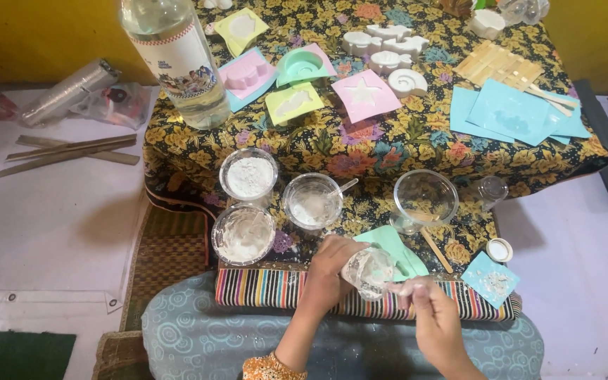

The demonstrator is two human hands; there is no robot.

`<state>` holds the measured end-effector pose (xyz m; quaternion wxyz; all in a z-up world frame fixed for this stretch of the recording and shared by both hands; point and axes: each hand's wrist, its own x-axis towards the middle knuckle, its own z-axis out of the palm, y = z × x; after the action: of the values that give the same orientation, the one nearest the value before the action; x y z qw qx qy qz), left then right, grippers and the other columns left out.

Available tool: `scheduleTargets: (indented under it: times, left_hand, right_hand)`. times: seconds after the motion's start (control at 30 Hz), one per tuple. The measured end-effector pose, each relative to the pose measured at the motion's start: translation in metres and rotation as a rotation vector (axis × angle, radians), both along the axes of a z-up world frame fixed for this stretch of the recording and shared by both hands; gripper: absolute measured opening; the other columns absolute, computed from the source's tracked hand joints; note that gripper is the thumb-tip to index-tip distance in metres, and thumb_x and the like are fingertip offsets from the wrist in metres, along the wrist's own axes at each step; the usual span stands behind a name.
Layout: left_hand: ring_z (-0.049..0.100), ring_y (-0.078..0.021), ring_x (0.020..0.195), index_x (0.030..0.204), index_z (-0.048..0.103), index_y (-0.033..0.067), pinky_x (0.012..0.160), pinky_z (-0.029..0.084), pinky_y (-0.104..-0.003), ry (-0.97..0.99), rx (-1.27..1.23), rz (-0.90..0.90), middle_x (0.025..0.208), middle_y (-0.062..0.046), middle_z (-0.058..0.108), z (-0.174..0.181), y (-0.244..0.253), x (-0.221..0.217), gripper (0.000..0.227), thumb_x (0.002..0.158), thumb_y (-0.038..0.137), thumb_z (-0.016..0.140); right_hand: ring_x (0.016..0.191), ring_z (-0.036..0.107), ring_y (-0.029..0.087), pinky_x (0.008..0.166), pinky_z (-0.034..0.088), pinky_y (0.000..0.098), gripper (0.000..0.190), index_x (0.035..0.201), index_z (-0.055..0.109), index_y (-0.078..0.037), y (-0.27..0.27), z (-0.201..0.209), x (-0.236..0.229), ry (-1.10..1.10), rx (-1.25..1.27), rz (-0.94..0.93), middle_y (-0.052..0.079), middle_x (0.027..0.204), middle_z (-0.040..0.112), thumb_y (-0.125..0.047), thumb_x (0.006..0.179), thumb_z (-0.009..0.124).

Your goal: The person is preparing a mixture by combining white powder and liquid in small bowls, stirring them with a stick, and then pouring the mixture into silicone molds.

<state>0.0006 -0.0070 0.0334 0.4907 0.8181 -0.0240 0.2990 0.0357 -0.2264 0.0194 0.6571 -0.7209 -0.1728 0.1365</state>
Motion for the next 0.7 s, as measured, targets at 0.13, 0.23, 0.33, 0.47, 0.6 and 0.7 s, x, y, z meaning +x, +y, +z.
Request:
scheduleTargets:
  times: [0.13, 0.23, 0.33, 0.47, 0.6, 0.7]
  left_hand:
    - [0.063, -0.0205, 0.095, 0.116, 0.071, 0.0104, 0.085, 0.053, -0.032, 0.016, 0.038, 0.045, 0.107, -0.005, 0.073, 0.001, -0.001, 0.003, 0.053, 0.066, 0.001, 0.083]
    - [0.063, -0.0218, 0.095, 0.116, 0.071, 0.0086, 0.085, 0.053, -0.033, 0.018, 0.029, 0.051, 0.106, -0.006, 0.073, 0.003, -0.002, 0.003, 0.052, 0.066, 0.001, 0.080]
    - [0.064, -0.0215, 0.093, 0.118, 0.070, 0.0089, 0.084, 0.054, -0.033, 0.011, 0.032, 0.067, 0.106, -0.006, 0.073, 0.001, -0.002, 0.004, 0.055, 0.065, 0.001, 0.082]
    - [0.065, -0.0233, 0.098, 0.120, 0.069, 0.0062, 0.090, 0.052, -0.035, 0.007, 0.016, 0.081, 0.110, -0.007, 0.074, -0.004, -0.001, 0.004, 0.056, 0.065, 0.001, 0.082]
    - [0.065, -0.0226, 0.101, 0.122, 0.069, 0.0055, 0.094, 0.053, -0.035, 0.043, -0.023, 0.080, 0.114, -0.007, 0.074, -0.005, -0.001, 0.004, 0.064, 0.060, -0.005, 0.083]
    - [0.064, -0.0211, 0.094, 0.118, 0.063, 0.0109, 0.082, 0.059, -0.032, 0.180, 0.020, 0.172, 0.102, -0.004, 0.067, -0.031, -0.001, 0.010, 0.064, 0.061, -0.001, 0.089]
  right_hand:
    - [0.082, 0.050, 0.023, 0.077, 0.052, 0.0398, 0.026, 0.101, 0.058, 0.003, -0.007, -0.018, 0.006, 0.221, 0.358, -0.078, 0.013, 0.097, 0.055, -0.013, 0.111, 0.041]
    - [0.080, 0.051, 0.021, 0.074, 0.051, 0.0391, 0.025, 0.103, 0.058, 0.002, -0.007, -0.008, 0.008, 0.292, 0.526, -0.111, 0.014, 0.096, 0.057, -0.014, 0.113, 0.042]
    - [0.080, 0.052, 0.020, 0.075, 0.052, 0.0400, 0.024, 0.106, 0.056, 0.004, -0.008, -0.014, 0.012, 0.331, 0.534, -0.177, 0.019, 0.100, 0.062, -0.014, 0.113, 0.041]
    - [0.079, 0.053, 0.021, 0.076, 0.054, 0.0397, 0.022, 0.106, 0.056, 0.001, -0.009, -0.020, 0.016, 0.382, 0.543, -0.258, 0.013, 0.095, 0.056, -0.013, 0.114, 0.041]
    - [0.085, 0.056, 0.021, 0.085, 0.056, 0.0435, 0.020, 0.109, 0.056, 0.000, -0.012, -0.027, 0.021, 0.528, 0.565, -0.370, 0.017, 0.099, 0.059, -0.013, 0.114, 0.042]
    - [0.077, 0.054, 0.015, 0.088, 0.056, 0.0441, 0.022, 0.103, 0.056, -0.004, -0.016, -0.020, 0.023, 0.581, 0.587, -0.363, 0.013, 0.095, 0.059, -0.018, 0.114, 0.043]
